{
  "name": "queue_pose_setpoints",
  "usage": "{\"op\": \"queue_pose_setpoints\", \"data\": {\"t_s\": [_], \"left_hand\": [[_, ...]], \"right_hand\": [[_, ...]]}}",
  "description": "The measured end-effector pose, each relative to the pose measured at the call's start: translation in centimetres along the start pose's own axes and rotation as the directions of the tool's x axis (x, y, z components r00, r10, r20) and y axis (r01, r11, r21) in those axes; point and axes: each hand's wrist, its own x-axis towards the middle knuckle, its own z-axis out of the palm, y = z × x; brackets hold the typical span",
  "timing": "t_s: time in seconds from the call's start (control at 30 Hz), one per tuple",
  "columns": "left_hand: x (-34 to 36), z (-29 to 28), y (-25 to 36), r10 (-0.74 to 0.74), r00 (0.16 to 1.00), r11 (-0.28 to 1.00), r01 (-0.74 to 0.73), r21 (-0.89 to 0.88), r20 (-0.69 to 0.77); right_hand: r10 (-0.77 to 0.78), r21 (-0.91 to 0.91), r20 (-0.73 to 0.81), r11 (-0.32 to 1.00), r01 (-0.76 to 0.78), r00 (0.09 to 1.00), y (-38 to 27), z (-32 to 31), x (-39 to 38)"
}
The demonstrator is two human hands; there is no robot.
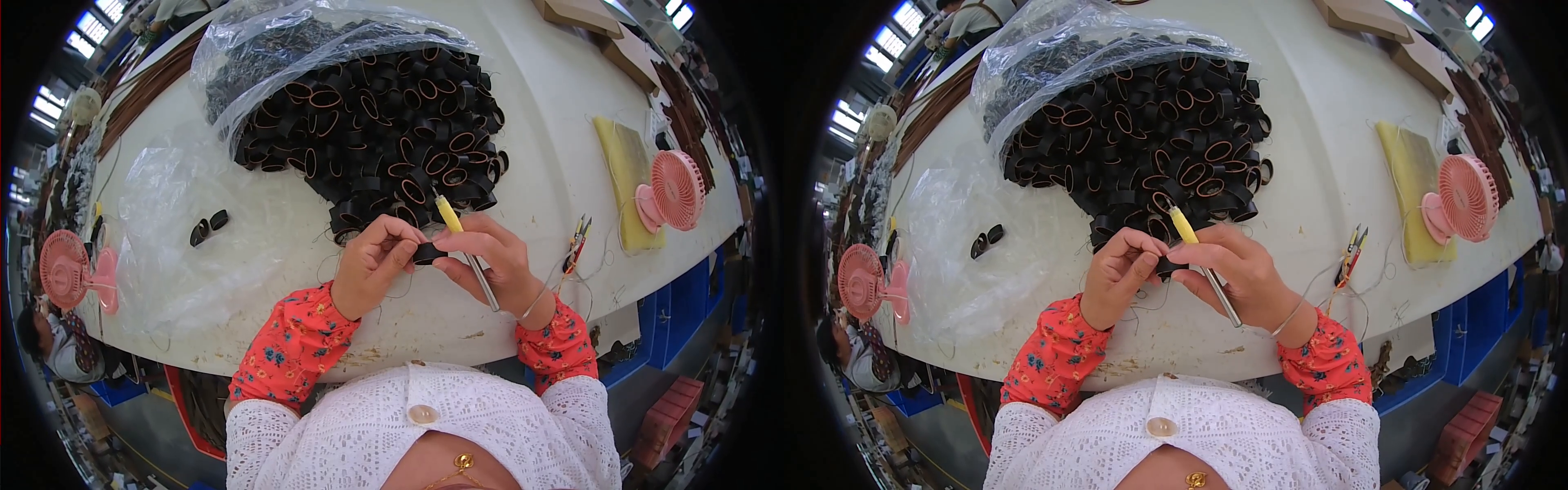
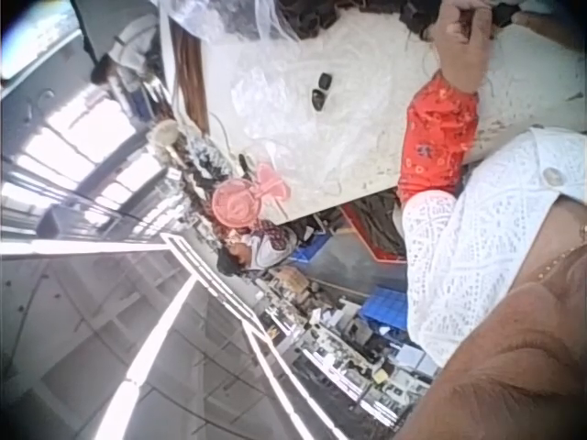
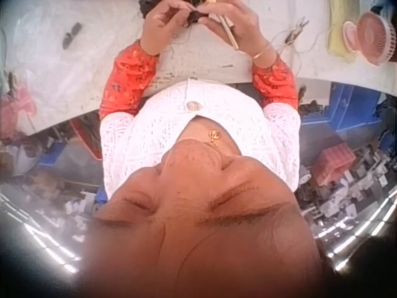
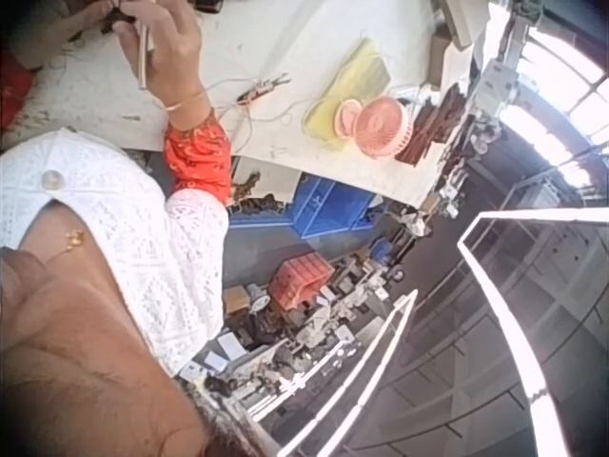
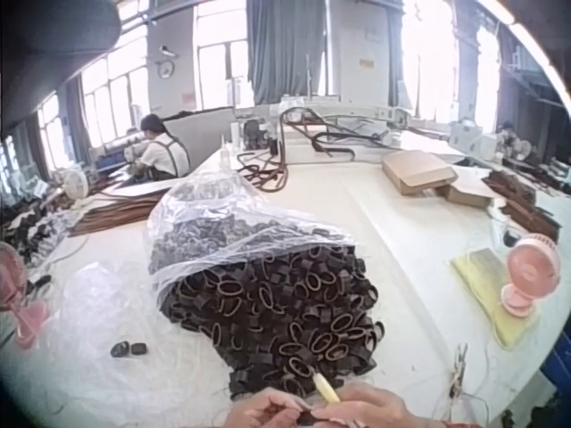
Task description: Applying edge finish or burnishing small leather loops using an electric tool.
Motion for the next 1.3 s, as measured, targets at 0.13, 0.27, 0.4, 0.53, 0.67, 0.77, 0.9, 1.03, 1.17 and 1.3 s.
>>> {"op": "queue_pose_setpoints", "data": {"t_s": [0.13, 0.27, 0.4, 0.53, 0.67, 0.77, 0.9, 1.03, 1.17, 1.3], "left_hand": [[-0.4, -0.1, 0.1, -0.044, 0.999, 0.997, 0.045, 0.069, -0.023], [-0.6, -0.1, -0.2, 0.06, 0.997, 0.975, -0.05, 0.218, -0.043], [-0.6, -0.1, -0.2, 0.301, 0.953, 0.806, -0.254, 0.534, -0.001], [-0.5, 0.0, 0.1, 0.368, 0.926, 0.726, -0.34, 0.598, 0.081], [-0.6, 0.1, -0.4, 0.17, 0.985, 0.944, -0.152, 0.291, -0.038], [-0.6, 0.2, -0.2, 0.091, 0.994, 0.984, -0.081, 0.158, -0.055], [-0.5, 0.0, -0.1, 0.071, 0.996, 0.992, -0.066, 0.106, -0.045], [-0.8, -0.2, -0.3, 0.119, 0.991, 0.957, -0.098, 0.272, -0.061], [-0.7, -0.1, -0.3, 0.183, 0.981, 0.915, -0.147, 0.376, -0.06], [-0.8, -0.1, -0.3, 0.176, 0.984, 0.914, -0.161, 0.373, -0.007]], "right_hand": [[0.01, 0.014, 0.002, 1.0, -0.01, 1.0, -0.1, 0.4, 0.2], [0.319, 0.466, 0.015, 0.836, -0.289, 0.948, -0.6, 0.4, -0.5], [0.418, 0.541, 0.065, 0.748, -0.383, 0.906, -0.7, 0.8, -0.5], [0.28, 0.266, 0.062, 0.92, -0.286, 0.958, -0.4, 0.8, -0.7], [0.063, 0.078, -0.032, 0.995, -0.06, 0.998, -0.5, 1.0, -0.3], [0.029, 0.072, -0.03, 0.997, -0.027, 0.999, -0.5, 1.1, -0.2], [0.021, 0.058, -0.002, 0.998, -0.021, 1.0, -0.4, 1.1, -0.2], [0.162, 0.313, -0.023, 0.938, -0.147, 0.986, -0.7, 1.0, -0.3], [0.337, 0.713, 0.027, 0.654, -0.254, 0.941, -0.7, -0.2, -1.0], [0.432, 0.789, 0.134, 0.499, -0.36, 0.892, -1.0, -0.2, -1.0]]}}
